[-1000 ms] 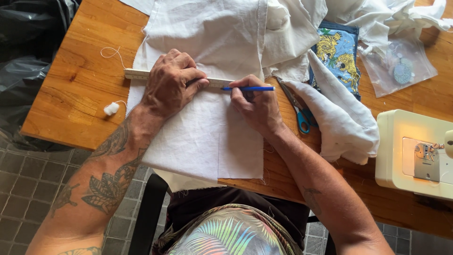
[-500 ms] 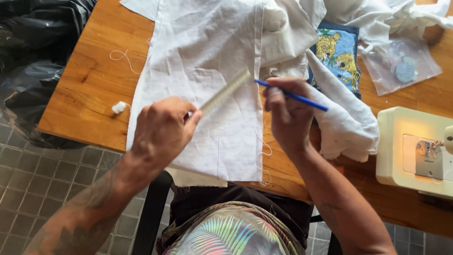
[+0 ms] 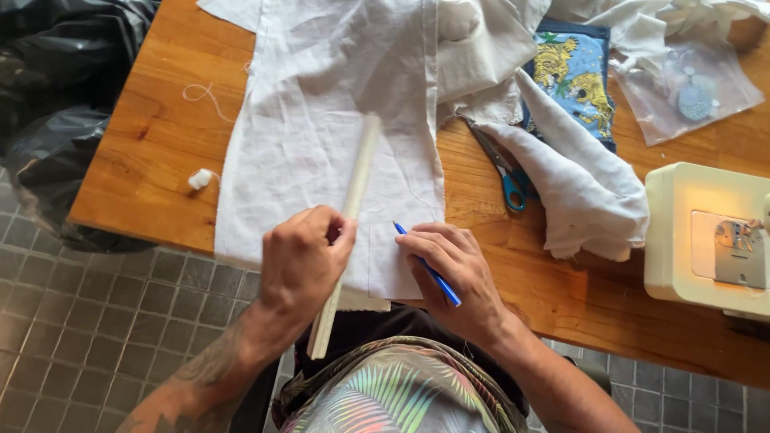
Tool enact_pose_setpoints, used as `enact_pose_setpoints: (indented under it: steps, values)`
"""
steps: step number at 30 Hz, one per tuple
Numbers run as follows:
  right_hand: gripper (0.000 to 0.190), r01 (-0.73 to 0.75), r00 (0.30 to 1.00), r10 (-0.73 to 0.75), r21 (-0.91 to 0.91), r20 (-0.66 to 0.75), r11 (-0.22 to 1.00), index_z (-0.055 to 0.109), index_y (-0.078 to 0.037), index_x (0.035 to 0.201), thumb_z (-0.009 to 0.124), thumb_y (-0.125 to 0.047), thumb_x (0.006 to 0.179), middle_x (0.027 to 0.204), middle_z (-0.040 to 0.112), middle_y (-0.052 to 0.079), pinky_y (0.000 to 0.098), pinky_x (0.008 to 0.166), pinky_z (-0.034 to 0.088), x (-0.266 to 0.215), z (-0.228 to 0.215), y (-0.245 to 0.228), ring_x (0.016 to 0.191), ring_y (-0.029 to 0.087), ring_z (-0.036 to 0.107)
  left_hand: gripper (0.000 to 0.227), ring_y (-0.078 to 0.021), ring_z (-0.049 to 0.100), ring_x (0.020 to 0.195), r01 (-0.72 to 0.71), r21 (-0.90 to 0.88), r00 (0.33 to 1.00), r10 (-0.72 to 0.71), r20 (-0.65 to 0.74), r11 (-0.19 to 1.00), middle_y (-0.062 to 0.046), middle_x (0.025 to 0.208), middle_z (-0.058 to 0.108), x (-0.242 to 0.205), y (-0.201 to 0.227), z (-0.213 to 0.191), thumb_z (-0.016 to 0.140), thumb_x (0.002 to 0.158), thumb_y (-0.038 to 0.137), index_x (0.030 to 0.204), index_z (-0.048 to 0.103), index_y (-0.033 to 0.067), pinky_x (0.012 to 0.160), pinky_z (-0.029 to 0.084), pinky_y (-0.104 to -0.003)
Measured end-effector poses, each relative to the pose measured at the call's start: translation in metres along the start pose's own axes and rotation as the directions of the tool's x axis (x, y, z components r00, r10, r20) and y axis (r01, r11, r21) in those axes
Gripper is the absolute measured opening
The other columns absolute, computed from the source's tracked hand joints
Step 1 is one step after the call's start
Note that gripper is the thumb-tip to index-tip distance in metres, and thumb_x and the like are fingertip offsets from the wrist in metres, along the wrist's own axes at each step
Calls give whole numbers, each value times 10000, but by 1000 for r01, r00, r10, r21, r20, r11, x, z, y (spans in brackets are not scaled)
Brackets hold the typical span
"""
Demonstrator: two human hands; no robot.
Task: The person measures and marks a white fabric piece on a wooden table using a ruler and a blue pen. Then, the person uses scissors to cut along the marked lines, separating the fabric into smaller pieces.
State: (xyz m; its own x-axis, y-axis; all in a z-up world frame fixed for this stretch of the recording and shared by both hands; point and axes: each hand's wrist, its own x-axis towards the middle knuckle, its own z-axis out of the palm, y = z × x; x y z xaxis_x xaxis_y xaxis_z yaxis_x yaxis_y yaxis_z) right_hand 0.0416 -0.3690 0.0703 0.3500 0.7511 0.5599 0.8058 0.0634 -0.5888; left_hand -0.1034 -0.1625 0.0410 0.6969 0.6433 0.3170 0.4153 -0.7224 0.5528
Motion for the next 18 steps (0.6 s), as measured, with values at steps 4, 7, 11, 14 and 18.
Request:
enact_pose_setpoints:
  steps: [4, 7, 11, 14, 18]
  values:
    - [257, 20, 1000, -20, 15, 15, 1000, 817, -85, 1351, 712, -87, 1117, 1172, 854, 86, 482, 1065, 600, -5, -1, 2, 1231, 368, 816, 436, -339, 856, 751, 142, -120, 976, -119, 183, 982, -72, 695, 816, 10, 13, -11, 894, 984, 555, 1031, 735, 152, 751, 662, -529]
    - [242, 20, 1000, -20, 23, 8, 1000, 812, -69, 1342, 699, -83, 1128, 1153, 846, 102, 500, 1068, 605, -5, -1, 5, 1221, 380, 815, 462, -443, 824, 1103, -273, -375, 915, 359, 184, 886, -189, 1087, 845, 40, -14, -32, 911, 1009, 427, 1342, 805, 126, 982, 631, -554]
    - [218, -8, 989, 10, -11, 144, 1000, 725, -114, 1384, 620, -123, 1193, 1312, 831, 52, 446, 1068, 521, -7, -10, 2, 1285, 289, 757, 1101, -419, 78, 1835, -527, -383, 613, 651, 448, 759, -168, 1971, 189, 80, -56, -35, 905, 772, 782, 1733, 572, 361, 1435, 158, -748]
    - [226, -14, 990, 16, -11, 141, 1000, 717, -120, 1397, 621, -118, 1192, 1320, 831, 46, 453, 1088, 526, -7, -9, 3, 1299, 290, 760, 1349, -428, 82, 1806, -623, -241, 530, 628, 571, 744, -225, 1942, 182, 87, -49, -32, 1014, 612, 876, 1744, 545, 311, 1410, 142, -678]
    - [209, -14, 991, 14, 0, 129, 1000, 722, -108, 1375, 612, -140, 1201, 1297, 835, 56, 456, 1077, 529, -5, -9, 3, 1279, 296, 774, 1259, -494, 312, 1759, -621, -261, 601, 663, 447, 739, -332, 1866, 343, 78, -44, -19, 939, 603, 938, 1551, 647, 162, 1427, 236, -665]
